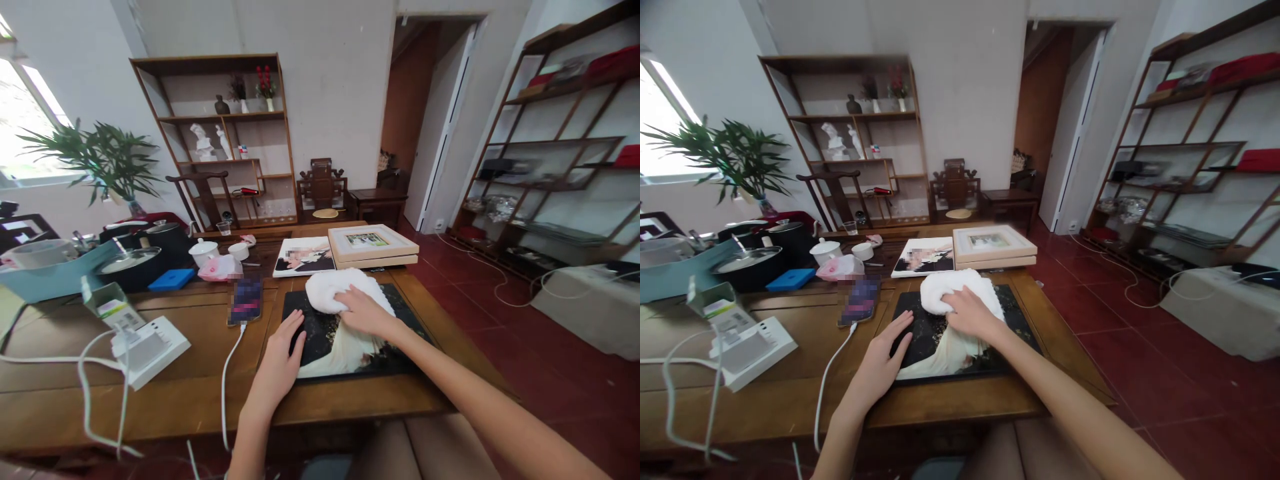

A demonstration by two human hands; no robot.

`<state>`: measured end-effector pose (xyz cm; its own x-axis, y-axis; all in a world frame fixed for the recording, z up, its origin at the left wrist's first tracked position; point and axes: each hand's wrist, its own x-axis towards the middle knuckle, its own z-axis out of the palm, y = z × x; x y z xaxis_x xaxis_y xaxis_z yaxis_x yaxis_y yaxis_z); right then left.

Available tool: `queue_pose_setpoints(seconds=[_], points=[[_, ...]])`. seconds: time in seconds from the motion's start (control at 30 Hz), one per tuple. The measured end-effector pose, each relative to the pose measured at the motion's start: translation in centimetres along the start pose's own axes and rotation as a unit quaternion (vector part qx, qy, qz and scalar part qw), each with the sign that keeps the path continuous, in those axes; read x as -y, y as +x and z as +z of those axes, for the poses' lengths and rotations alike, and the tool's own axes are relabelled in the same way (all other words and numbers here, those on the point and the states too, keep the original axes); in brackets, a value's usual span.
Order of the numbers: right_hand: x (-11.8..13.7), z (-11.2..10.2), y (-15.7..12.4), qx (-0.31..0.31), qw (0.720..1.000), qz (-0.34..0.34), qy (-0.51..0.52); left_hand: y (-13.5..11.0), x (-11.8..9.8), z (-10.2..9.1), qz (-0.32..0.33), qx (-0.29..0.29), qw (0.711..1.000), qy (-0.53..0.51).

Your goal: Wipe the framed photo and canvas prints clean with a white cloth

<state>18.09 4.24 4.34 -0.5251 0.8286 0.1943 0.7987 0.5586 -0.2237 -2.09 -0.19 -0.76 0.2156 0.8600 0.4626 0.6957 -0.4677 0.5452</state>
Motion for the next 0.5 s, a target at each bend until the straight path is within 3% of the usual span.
queue_pose_setpoints(seconds=[0.13, 0.37, 0.5], points=[[1.7, 0.5, -0.4, -0.01, 1.0, 0.003, -0.012, 0.0, 0.1, 0.0, -0.002, 0.0, 1.0, -0.004], [6.9, 0.7, -8.7, 0.04, 0.998, -0.044, 0.034, 0.0, -0.5, -0.3, -0.022, 0.017, 0.999, -0.024], [6.4, 0.0, -11.2, 0.05, 0.996, -0.038, 0.069, -0.1, -0.6, -0.3, -0.035, 0.015, 0.999, -0.032]])
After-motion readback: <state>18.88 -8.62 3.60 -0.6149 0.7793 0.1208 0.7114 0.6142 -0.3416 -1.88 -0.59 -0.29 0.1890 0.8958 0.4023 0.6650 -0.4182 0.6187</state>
